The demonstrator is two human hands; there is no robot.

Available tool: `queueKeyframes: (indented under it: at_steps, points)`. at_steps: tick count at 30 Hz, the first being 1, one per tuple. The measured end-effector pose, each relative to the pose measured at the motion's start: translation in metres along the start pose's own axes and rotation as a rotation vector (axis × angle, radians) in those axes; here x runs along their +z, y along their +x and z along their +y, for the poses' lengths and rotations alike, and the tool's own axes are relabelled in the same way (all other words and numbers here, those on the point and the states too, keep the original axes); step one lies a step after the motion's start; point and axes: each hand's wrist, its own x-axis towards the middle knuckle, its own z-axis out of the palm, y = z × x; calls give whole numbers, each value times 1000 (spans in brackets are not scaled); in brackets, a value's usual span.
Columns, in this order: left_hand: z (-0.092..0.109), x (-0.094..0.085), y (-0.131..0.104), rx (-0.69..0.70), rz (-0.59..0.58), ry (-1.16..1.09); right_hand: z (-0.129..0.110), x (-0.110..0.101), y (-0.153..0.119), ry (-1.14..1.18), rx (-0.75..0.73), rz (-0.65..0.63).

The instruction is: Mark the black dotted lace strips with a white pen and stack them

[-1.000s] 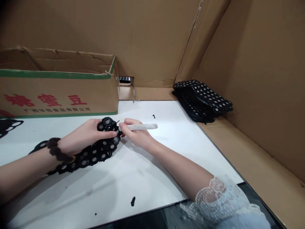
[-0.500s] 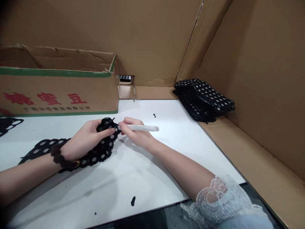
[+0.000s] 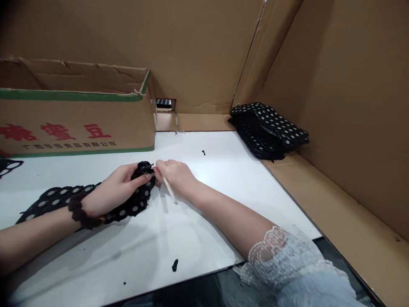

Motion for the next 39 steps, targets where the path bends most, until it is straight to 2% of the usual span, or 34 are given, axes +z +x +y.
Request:
queueKeyframes:
  at_steps: [4,9,11,13,16,18,21,25,28,30,31,33,35,37,39]
  points:
    - [-4,-3,3,6,-52,-73,4,-1,2,-49,45,30]
    - [-8,-8,8,-6,-133,-170,3,-11,1,30,76,71]
    - [-8,-9,9,25,-128,-130,6,-19,0,132,83,68]
    - [-6,-9,10,71,-100,-73,13,-28,-1,199,138,128]
    - [-6,-9,12,124,-37,8,32,-38,0,45,257,277]
    - [-8,-9,13,156,-10,33,45,-39,2,-159,247,221]
    - [-11,-10,15,208,-60,21,60,-33,5,-380,147,42]
    - [-14,-13,15,222,-101,36,66,-25,4,-386,88,-90]
    - [-11,-19,16,245,-117,43,60,-29,3,-219,156,-27]
    - [-6,-24,17,269,-134,58,50,-35,4,60,194,63]
    - [-4,-27,18,286,-141,72,43,-38,5,251,197,69]
    - [-1,-29,21,332,-155,119,29,-40,6,622,186,-42]
    - [-2,-27,24,364,-162,182,18,-40,6,839,193,-170]
    - [-6,-20,27,358,-130,246,12,-38,4,932,240,-219]
    - [-11,-13,27,378,-20,325,10,-37,3,963,294,-236]
